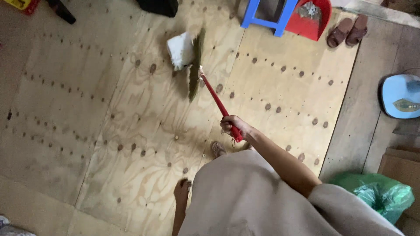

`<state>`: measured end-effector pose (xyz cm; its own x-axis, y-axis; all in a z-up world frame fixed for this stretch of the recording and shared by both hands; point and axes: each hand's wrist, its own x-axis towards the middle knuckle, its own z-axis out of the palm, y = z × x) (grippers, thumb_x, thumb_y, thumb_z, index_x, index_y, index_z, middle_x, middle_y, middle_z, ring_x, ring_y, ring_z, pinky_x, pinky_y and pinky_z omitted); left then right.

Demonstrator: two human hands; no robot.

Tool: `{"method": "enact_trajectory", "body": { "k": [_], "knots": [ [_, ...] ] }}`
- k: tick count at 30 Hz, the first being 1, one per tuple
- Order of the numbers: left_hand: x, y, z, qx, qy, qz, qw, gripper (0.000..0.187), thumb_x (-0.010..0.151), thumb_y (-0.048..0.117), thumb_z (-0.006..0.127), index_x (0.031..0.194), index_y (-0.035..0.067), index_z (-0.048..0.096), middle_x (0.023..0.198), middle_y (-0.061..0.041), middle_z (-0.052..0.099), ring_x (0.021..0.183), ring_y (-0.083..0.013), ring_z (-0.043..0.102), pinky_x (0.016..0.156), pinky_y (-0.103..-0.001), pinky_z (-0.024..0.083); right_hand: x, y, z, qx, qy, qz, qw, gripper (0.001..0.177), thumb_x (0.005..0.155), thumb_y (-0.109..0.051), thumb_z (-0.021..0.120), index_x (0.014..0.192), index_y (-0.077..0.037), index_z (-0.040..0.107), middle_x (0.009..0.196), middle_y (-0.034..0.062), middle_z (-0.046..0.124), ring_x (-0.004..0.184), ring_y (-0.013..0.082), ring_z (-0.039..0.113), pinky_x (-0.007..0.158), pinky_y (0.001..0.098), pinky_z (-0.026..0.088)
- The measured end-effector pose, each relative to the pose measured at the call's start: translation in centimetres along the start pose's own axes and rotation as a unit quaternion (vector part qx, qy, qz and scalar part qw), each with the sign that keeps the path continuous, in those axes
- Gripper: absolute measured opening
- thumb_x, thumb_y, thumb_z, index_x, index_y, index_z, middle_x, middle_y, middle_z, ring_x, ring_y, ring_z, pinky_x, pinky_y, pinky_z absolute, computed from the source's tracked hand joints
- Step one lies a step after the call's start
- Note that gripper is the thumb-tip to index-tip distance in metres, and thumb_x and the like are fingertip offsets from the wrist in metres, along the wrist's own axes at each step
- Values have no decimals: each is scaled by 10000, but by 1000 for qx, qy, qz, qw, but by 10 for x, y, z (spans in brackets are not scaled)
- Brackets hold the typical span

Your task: The person sweeps a wooden floor using a red-handled broom. They move around various items, including boxes, bags, and a blue stool, to clean the surface.

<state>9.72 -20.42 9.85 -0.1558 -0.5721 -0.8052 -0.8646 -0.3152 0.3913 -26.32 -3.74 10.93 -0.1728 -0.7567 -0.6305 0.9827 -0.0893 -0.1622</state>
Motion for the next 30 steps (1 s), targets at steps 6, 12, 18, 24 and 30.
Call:
{"method": "enact_trajectory", "body": {
  "k": [6, 12, 18, 24, 30],
  "knots": [
    [7, 97, 13, 52, -57, 222, 972, 394, 1017, 238, 555, 1345, 31, 623, 1240, -231, 693, 1207, -405, 636, 1010, -556, 509, -84, 15, 94, 14, 45, 46, 998, 168, 933, -19, 579, 910, -82, 425, 722, -99, 345, 538, -50, 407, 466, 90, 379],
    [16, 125, 6, 59, -134, 245, 958, 371, 1040, 212, 509, 1338, 20, 621, 1189, -223, 718, 1129, -359, 684, 997, -522, 510, -26, 13, 76, 138, 18, 83, 987, 160, 965, -6, 580, 943, -34, 424, 701, -73, 389, 504, -39, 467, 450, 108, 433],
    [53, 46, -28, -1, -106, 134, 985, 385, 1013, 248, 537, 1318, 31, 628, 1161, -200, 736, 1058, -305, 718, 939, -471, 528, 76, -13, -17, 213, -19, 60, 975, 102, 976, -32, 535, 988, -46, 435, 724, -79, 417, 534, -20, 502, 459, 110, 455],
    [77, -80, -55, -140, -76, -53, 986, 458, 953, 308, 608, 1317, 31, 588, 1159, -245, 729, 1006, -376, 738, 882, -529, 545, 10, -76, -116, 214, 48, -50, 974, 84, 957, -29, 516, 1039, -14, 531, 682, -105, 415, 506, -59, 436, 436, 58, 391],
    [103, -108, -59, -91, -122, -86, 985, 453, 918, 328, 642, 1296, 83, 599, 1115, -196, 771, 983, -352, 743, 823, -486, 536, -71, -92, -141, 212, 126, -87, 965, 69, 949, -88, 557, 997, -42, 537, 674, -122, 401, 533, -54, 447, 475, 82, 421]
  ]
}}
